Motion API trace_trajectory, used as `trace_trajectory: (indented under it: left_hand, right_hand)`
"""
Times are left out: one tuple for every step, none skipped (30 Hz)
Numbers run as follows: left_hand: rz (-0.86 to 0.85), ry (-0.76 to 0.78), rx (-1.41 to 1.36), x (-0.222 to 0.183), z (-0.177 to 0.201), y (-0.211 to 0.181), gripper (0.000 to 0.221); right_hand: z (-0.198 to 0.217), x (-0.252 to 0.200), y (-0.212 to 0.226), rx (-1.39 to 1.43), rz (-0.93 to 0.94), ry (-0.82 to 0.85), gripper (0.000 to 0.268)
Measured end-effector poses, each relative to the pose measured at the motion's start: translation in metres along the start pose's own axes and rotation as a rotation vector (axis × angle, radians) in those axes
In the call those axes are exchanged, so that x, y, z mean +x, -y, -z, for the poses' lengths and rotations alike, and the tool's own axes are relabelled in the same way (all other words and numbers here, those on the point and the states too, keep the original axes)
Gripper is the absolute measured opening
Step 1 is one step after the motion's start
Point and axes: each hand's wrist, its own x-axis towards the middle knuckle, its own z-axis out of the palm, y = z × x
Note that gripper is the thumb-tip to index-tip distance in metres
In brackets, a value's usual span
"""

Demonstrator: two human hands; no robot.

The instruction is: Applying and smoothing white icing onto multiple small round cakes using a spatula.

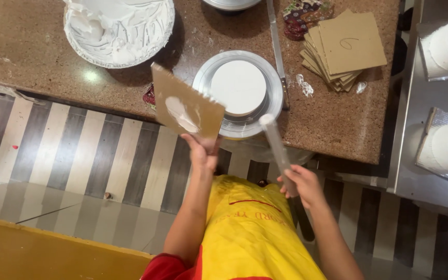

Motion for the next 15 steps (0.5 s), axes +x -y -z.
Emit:
trace_trajectory:
  left_hand:
    - [-0.07, -0.028, 0.02, -0.006, -0.003, -0.008, 0.088]
    - [-0.076, -0.033, 0.012, -0.01, -0.005, -0.014, 0.088]
    - [-0.278, -0.073, 0.11, -0.013, -0.008, -0.022, 0.078]
    - [-0.48, -0.114, 0.209, -0.016, -0.01, -0.03, 0.072]
    - [-0.49, -0.122, 0.204, -0.025, -0.018, -0.026, 0.072]
    - [-0.491, -0.219, 0.432, -0.033, -0.026, -0.023, 0.064]
    - [-0.479, -0.31, 0.661, -0.041, -0.037, -0.016, 0.063]
    - [-0.482, -0.311, 0.657, -0.047, -0.043, -0.009, 0.063]
    - [-0.487, -0.254, 0.736, -0.052, -0.051, 0.001, 0.056]
    - [-0.492, -0.196, 0.815, -0.058, -0.058, 0.011, 0.05]
    - [-0.489, -0.189, 0.816, -0.053, -0.055, 0.015, 0.05]
    - [-0.53, -0.142, 0.835, -0.048, -0.052, 0.018, 0.052]
    - [-0.571, -0.099, 0.85, -0.043, -0.05, 0.022, 0.054]
    - [-0.569, -0.098, 0.847, -0.024, -0.042, 0.017, 0.054]
    - [-0.492, -0.138, 0.731, -0.009, -0.031, 0.015, 0.054]
  right_hand:
    - [0.002, -0.012, 0.005, 0.065, -0.033, -0.036, 0.044]
    - [0.0, -0.022, 0.012, 0.056, -0.034, -0.029, 0.044]
    - [-0.003, -0.029, 0.019, 0.131, 0.1, -0.035, 0.045]
    - [-0.006, -0.036, 0.026, 0.207, 0.233, -0.039, 0.046]
    - [-0.025, -0.038, 0.034, 0.202, 0.231, -0.027, 0.046]
    - [-0.043, -0.039, 0.043, -0.169, 0.628, -0.168, 0.044]
    - [-0.059, -0.042, 0.051, -0.55, 1.018, -0.317, 0.044]
    - [-0.068, -0.037, 0.055, -0.553, 1.022, -0.313, 0.044]
    - [-0.076, -0.033, 0.059, -0.685, 1.053, -0.368, 0.043]
    - [-0.083, -0.029, 0.063, -0.818, 1.082, -0.423, 0.043]
    - [-0.082, -0.033, 0.065, -0.819, 1.081, -0.43, 0.043]
    - [-0.08, -0.038, 0.067, -0.877, 1.028, -0.375, 0.043]
    - [-0.078, -0.041, 0.07, -0.935, 0.973, -0.313, 0.044]
    - [-0.063, -0.048, 0.068, -0.939, 0.973, -0.314, 0.044]
    - [-0.048, -0.059, 0.061, -0.92, 0.892, -0.259, 0.042]
